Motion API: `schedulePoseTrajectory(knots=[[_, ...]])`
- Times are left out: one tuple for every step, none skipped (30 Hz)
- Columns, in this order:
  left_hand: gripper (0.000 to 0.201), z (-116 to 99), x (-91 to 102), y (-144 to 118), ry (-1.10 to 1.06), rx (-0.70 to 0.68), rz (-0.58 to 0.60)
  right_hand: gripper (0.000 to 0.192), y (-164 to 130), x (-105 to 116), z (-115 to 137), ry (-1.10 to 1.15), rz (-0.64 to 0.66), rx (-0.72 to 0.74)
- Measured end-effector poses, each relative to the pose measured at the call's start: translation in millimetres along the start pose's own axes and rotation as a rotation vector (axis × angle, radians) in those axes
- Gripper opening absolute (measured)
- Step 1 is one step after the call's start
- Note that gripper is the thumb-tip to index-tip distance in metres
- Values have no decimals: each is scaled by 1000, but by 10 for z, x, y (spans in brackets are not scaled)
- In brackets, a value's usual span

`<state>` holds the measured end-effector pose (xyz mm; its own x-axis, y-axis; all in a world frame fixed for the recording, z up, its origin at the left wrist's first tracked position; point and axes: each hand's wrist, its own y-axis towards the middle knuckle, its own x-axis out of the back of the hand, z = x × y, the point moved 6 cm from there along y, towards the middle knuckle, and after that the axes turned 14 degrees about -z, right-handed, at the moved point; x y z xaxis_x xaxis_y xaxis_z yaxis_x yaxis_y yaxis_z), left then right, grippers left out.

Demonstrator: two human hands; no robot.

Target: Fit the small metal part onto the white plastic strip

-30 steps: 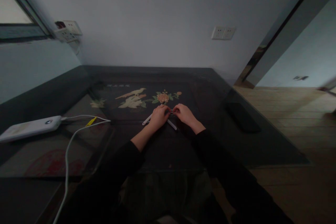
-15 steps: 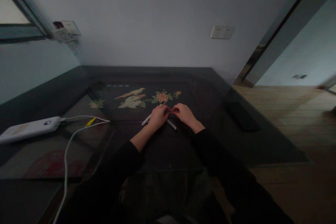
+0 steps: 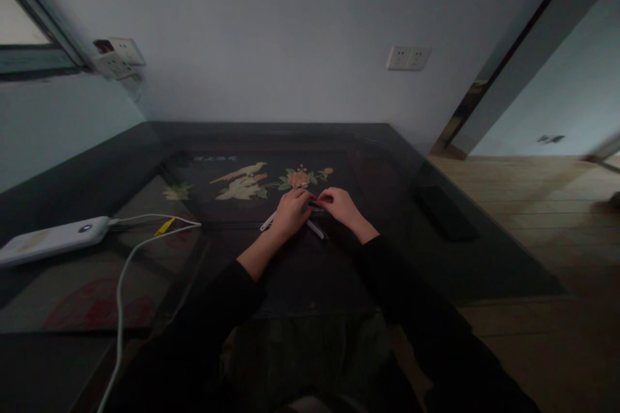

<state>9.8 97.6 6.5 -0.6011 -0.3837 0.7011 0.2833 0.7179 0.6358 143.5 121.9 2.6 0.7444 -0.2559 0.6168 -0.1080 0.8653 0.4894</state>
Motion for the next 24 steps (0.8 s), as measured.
schedulePoseTrajectory(knots=[[23,-19,13,3,13,-19,4,6,3,-11,-15,26,14,-19],[24,-38,25,5,24,-36,9,5,5,-24,-32,55,32,-43],[23,-53,35,7,33,-49,14,5,4,-37,-51,86,50,-71],[22,-63,41,7,39,-57,20,6,2,-50,-69,115,65,-99],[21,-68,45,7,42,-62,25,6,-1,-61,-86,139,76,-125],[19,-69,46,6,43,-64,32,7,-4,-70,-101,157,84,-146],[19,-68,44,5,43,-67,38,7,-7,-78,-112,169,89,-162],[18,-64,42,4,42,-69,43,8,-10,-84,-119,179,94,-172],[18,-60,41,3,45,-71,44,8,-11,-87,-122,189,99,-178],[18,-54,40,3,50,-73,43,7,-10,-86,-123,198,102,-182],[18,-48,38,3,57,-73,42,7,-7,-81,-121,206,104,-184],[18,-41,35,3,63,-70,42,8,-3,-71,-120,211,105,-188],[18,-31,33,4,67,-61,42,9,2,-57,-121,214,100,-198],[18,-21,30,4,68,-46,42,11,8,-40,-126,219,92,-213],[19,-9,30,6,65,-28,38,14,13,-22,-131,230,83,-232],[19,4,32,8,59,-8,32,15,16,-6,-137,247,73,-253],[19,17,36,11,50,14,22,17,16,8,-142,267,63,-276],[19,29,42,16,38,34,10,19,15,19,-146,290,53,-298],[19,37,50,21,20,49,-4,20,11,24,-147,315,48,-319],[18,45,60,28,-3,62,-20,21,5,25,-147,339,46,-342],[18,52,72,35,-30,74,-38,23,-5,20,-144,364,49,-366],[17,58,84,43,-56,84,-56,24,-15,12,-137,391,57,-389],[16,64,96,50,-78,91,-73,26,-27,1,-126,417,67,-409],[15,69,106,57,-95,95,-89,28,-38,-10,-112,441,79,-426]])
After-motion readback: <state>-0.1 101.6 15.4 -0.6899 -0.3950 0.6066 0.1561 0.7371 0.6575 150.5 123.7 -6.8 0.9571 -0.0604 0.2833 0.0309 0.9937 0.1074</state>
